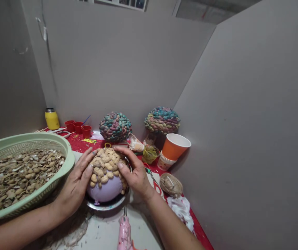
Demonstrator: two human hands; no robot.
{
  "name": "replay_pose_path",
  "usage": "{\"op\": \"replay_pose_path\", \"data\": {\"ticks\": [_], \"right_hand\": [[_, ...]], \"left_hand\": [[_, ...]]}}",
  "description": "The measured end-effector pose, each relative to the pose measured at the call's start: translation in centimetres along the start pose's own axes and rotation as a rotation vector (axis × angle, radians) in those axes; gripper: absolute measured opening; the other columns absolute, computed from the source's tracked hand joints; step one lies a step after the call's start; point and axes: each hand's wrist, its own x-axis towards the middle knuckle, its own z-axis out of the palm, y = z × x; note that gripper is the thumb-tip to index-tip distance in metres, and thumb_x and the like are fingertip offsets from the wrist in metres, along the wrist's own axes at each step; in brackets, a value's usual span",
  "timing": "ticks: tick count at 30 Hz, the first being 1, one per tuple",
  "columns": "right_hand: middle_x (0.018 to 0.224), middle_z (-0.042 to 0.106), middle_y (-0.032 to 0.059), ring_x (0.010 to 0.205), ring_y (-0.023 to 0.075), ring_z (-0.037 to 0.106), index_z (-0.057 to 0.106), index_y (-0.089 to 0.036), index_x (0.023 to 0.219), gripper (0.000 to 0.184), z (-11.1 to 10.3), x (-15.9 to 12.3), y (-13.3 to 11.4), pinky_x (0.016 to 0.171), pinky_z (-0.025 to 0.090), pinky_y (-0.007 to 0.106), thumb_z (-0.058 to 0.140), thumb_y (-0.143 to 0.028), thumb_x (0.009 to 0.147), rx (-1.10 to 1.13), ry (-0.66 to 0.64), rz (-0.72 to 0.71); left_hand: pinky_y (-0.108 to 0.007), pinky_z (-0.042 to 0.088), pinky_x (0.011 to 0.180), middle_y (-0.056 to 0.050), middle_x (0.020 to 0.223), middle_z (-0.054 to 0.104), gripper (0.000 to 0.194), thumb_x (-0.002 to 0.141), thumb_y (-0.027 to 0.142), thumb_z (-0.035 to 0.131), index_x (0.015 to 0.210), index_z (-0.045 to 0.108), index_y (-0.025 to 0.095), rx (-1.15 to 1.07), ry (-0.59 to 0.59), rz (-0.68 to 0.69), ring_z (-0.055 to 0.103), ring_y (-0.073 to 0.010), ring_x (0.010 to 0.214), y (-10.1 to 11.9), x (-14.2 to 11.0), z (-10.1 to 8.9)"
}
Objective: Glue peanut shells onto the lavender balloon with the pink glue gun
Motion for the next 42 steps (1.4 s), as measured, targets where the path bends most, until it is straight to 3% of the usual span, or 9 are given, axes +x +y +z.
{"op": "replay_pose_path", "data": {"ticks": [4, 6, 11, 13, 16, 19, 29, 34, 42], "right_hand": [[0.119, 0.059, 0.0076, 0.114, 0.0251, 0.054, 0.06, -0.025, 0.114, 0.023, 0.2, 0.1, -3.0, 0.099, 0.044, 0.045, 0.058, -0.021, 0.091, -0.281, 0.16, -0.16], [0.099, 0.062, 0.0057, 0.095, 0.0228, 0.059, 0.062, -0.025, 0.104, 0.02, 0.7, -0.2, -5.5, 0.086, 0.047, 0.041, 0.06, -0.013, 0.088, -0.387, 0.196, -0.265], [0.071, 0.06, 0.0028, 0.064, 0.0185, 0.053, 0.062, -0.017, 0.097, 0.015, 2.1, -1.7, -9.9, 0.071, 0.038, 0.039, 0.06, -0.009, 0.085, -0.772, -0.077, -0.42], [0.068, 0.06, 0.0021, 0.06, 0.0173, 0.051, 0.063, -0.017, 0.094, 0.011, 2.6, -2.2, -10.0, 0.068, 0.035, 0.036, 0.061, -0.01, 0.086, -0.883, -0.121, -0.455], [0.067, 0.061, 0.0018, 0.059, 0.0165, 0.051, 0.063, -0.016, 0.094, 0.007, 3.2, -2.5, -9.2, 0.067, 0.033, 0.035, 0.06, -0.012, 0.089, -0.946, -0.073, -0.453], [0.067, 0.06, 0.0025, 0.06, 0.0167, 0.051, 0.063, -0.015, 0.093, 0.007, 3.6, -2.6, -8.5, 0.067, 0.033, 0.035, 0.056, -0.013, 0.093, -0.945, -0.009, -0.424], [0.068, 0.061, 0.0035, 0.062, 0.0166, 0.051, 0.064, -0.013, 0.093, 0.011, 4.1, -2.6, -7.9, 0.068, 0.034, 0.035, 0.053, -0.013, 0.095, -0.921, 0.036, -0.431], [0.069, 0.061, 0.004, 0.064, 0.0173, 0.051, 0.064, -0.013, 0.094, 0.011, 4.0, -2.7, -7.9, 0.068, 0.034, 0.035, 0.053, -0.013, 0.095, -0.931, 0.021, -0.411], [0.075, 0.062, 0.0049, 0.068, 0.0174, 0.053, 0.061, -0.012, 0.1, 0.011, 3.4, -2.3, -8.0, 0.068, 0.035, 0.033, 0.055, -0.007, 0.092, -0.812, -0.107, -0.359]], "left_hand": [[-0.048, 0.019, 0.119, -0.009, 0.153, 0.038, 0.045, 0.099, 0.039, 0.034, 0.14, 0.046, 0.024, -0.005, 0.014, -0.01, 0.03, -0.021, 0.142, -0.5, 0.0, 0.3], [-0.049, 0.02, 0.118, -0.009, 0.153, 0.038, 0.045, 0.099, 0.039, 0.035, 0.139, 0.047, 0.024, -0.006, 0.021, -0.012, 0.031, -0.0216, 0.142, -0.6, -0.1, 0.3], [-0.05, 0.022, 0.117, -0.011, 0.155, 0.032, 0.044, 0.098, 0.038, 0.037, 0.136, 0.049, 0.022, 0.0, 0.025, -0.014, 0.029, -0.0236, 0.142, -0.7, -0.4, 0.4], [-0.051, 0.023, 0.117, -0.012, 0.154, 0.031, 0.044, 0.097, 0.039, 0.037, 0.136, 0.049, 0.021, -0.002, 0.017, -0.016, 0.029, -0.0248, 0.142, -0.7, -0.5, 0.5], [-0.053, 0.024, 0.116, -0.013, 0.154, 0.032, 0.045, 0.097, 0.038, 0.037, 0.136, 0.048, 0.02, -0.001, 0.006, -0.01, 0.029, -0.0265, 0.142, -0.7, -0.7, 0.6], [-0.054, 0.025, 0.115, -0.014, 0.154, 0.032, 0.045, 0.097, 0.037, 0.037, 0.135, 0.049, 0.019, 0.007, 0.004, 0.005, 0.03, -0.0277, 0.141, -0.7, -0.8, 0.7], [-0.053, 0.028, 0.114, -0.014, 0.15, 0.036, 0.043, 0.097, 0.037, 0.038, 0.134, 0.049, 0.02, 0.031, 0.017, 0.052, 0.033, -0.0268, 0.139, -0.9, -0.9, 0.7], [-0.053, 0.03, 0.113, -0.014, 0.149, 0.038, 0.042, 0.097, 0.036, 0.038, 0.135, 0.049, 0.02, 0.043, 0.024, 0.075, 0.035, -0.0269, 0.138, -1.1, -0.9, 0.8], [-0.053, 0.031, 0.112, -0.015, 0.147, 0.04, 0.041, 0.097, 0.034, 0.039, 0.134, 0.049, 0.02, 0.065, 0.035, 0.108, 0.036, -0.0266, 0.136, -1.5, -0.8, 1.0]]}}
